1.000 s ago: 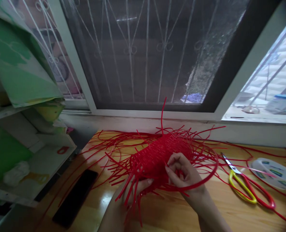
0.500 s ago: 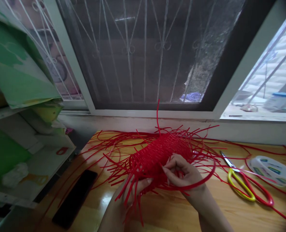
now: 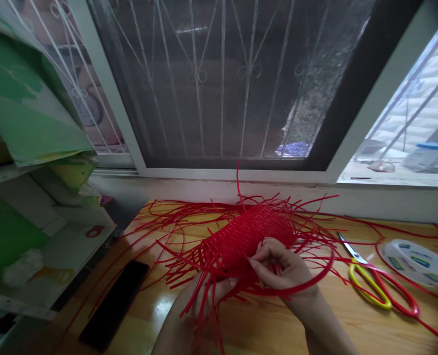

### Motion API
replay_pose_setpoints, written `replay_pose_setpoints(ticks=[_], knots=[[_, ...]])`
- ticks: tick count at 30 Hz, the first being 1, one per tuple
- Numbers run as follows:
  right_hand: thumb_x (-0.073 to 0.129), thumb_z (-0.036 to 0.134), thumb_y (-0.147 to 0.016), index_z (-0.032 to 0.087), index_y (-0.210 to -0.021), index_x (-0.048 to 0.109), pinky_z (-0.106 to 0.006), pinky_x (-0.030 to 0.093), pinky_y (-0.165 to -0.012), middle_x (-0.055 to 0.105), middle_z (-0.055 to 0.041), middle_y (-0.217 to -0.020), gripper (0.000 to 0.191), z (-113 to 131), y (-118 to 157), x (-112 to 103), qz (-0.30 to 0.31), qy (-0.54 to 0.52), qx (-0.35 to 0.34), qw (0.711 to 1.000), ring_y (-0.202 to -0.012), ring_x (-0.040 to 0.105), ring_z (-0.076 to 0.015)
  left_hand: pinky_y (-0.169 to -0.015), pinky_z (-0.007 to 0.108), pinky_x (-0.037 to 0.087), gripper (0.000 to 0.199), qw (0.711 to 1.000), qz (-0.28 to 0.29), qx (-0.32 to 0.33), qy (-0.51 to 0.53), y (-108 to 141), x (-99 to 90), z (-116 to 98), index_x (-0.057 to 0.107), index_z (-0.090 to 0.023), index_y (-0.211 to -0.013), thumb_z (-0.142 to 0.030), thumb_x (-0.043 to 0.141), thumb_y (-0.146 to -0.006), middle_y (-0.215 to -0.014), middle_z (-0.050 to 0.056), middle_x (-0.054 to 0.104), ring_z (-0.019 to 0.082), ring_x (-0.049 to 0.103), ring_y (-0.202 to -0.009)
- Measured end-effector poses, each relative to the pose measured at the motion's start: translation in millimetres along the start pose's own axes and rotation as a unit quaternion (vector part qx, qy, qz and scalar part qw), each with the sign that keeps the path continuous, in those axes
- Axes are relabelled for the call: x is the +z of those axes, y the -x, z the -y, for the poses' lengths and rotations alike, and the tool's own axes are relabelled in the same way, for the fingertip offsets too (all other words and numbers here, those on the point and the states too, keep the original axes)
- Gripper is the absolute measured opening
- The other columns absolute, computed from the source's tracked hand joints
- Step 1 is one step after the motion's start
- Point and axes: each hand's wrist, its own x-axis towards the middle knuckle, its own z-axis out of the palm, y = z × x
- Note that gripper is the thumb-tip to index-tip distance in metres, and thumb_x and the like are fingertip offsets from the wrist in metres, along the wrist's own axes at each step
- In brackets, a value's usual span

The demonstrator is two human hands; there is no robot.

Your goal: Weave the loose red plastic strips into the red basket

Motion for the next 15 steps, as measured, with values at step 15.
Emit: replay_pose_setpoints(ticks=[15], knots=[[0.066, 0.032, -0.067, 0.017, -0.058, 0.048, -0.021, 0.035, -0.041, 0.048, 0.0025, -0.059, 0.025, 5.2, -2.3, 1.2, 0.02, -0.121, 0.076, 0.99, -0.042, 0.046, -0.0073, -0.099, 0.034, 0.042, 0.037, 0.998, -0.034, -0.05, 0.036, -3.6, -0.5, -4.1, 0.067, -0.029, -0.104, -0.047, 0.055, -0.073, -0.104, 0.006, 0.068, 0.024, 0.051, -0.117]])
